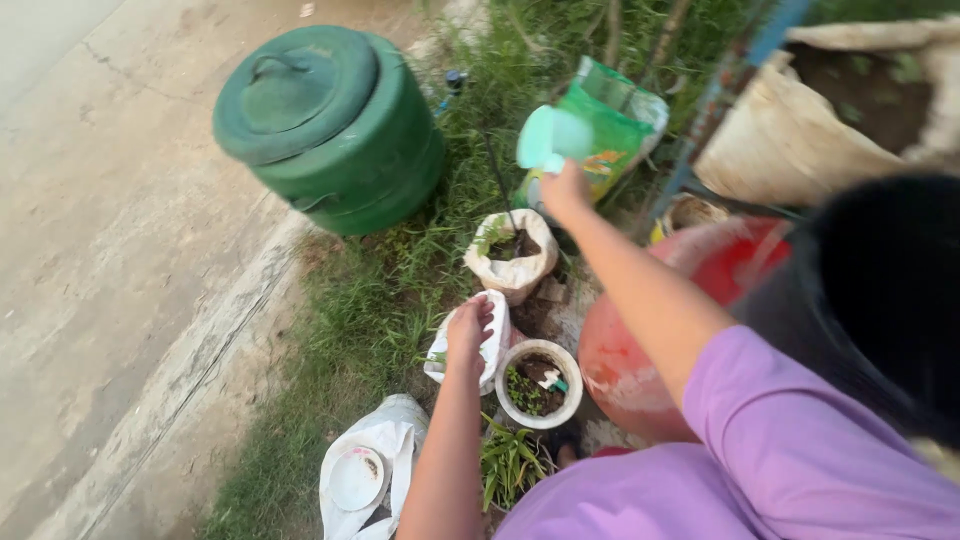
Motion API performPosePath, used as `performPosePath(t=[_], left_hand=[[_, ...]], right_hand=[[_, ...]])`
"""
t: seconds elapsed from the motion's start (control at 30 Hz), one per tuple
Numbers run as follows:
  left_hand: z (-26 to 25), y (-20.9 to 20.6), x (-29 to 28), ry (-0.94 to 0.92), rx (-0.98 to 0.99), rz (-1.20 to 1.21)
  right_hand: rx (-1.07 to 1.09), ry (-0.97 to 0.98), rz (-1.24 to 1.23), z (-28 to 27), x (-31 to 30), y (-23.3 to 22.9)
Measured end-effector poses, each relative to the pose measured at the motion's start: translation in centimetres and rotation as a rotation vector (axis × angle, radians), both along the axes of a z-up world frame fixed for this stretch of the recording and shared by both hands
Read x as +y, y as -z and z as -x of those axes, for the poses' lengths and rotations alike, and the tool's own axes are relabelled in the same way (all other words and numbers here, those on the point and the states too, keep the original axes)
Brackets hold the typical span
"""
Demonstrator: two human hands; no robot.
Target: Watering small plants in pots and bags of soil using a plastic scoop and water from a bucket.
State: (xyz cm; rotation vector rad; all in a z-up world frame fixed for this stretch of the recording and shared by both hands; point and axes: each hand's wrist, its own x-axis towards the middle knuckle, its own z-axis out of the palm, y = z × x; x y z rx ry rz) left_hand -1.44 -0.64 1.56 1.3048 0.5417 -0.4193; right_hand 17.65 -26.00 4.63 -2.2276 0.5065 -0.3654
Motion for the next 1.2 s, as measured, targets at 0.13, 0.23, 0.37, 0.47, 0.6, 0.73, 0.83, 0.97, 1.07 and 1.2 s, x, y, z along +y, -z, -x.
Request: performPosePath(t=[0.13,0.23,0.37,0.47,0.6,0.73,0.83,0.97,1.07,1.2], left_hand=[[0.3,-1.5,-0.9,0.039,-0.050,0.058],[1.4,-5.7,-3.2,-0.014,-0.088,0.141],[3.4,-12.5,-7.4,0.100,-0.191,0.198],[4.9,-13.2,-11.7,0.159,-0.194,0.311],[8.2,-17.8,-16.8,0.316,-0.292,0.298],[10.5,-19.8,-21.5,0.377,-0.340,0.325],[11.2,-19.4,-24.6,0.400,-0.395,0.295],[11.6,-20.1,-27.4,0.315,-0.606,0.338],[11.8,-18.6,-28.6,0.275,-0.655,0.363],[12.2,-19.6,-28.6,0.265,-0.693,0.351]], right_hand=[[0.000,0.137,-0.856,5.7,3.6,-2.7],[-0.042,0.019,-1.155,13.2,5.4,-8.9],[-0.178,-0.159,-1.111,22.8,4.0,-19.2],[-0.236,-0.194,-1.029,30.2,-0.7,-24.9],[-0.211,-0.071,-0.769,39.1,-9.0,-30.8],[-0.177,-0.050,-0.544,43.2,-17.1,-31.6],[0.049,0.081,-0.288,42.4,-22.0,-30.3],[0.591,-0.020,0.042,38.1,-26.2,-26.6],[0.806,-0.116,0.227,35.6,-27.2,-23.5],[1.018,-0.353,0.530,32.6,-26.9,-20.5]])
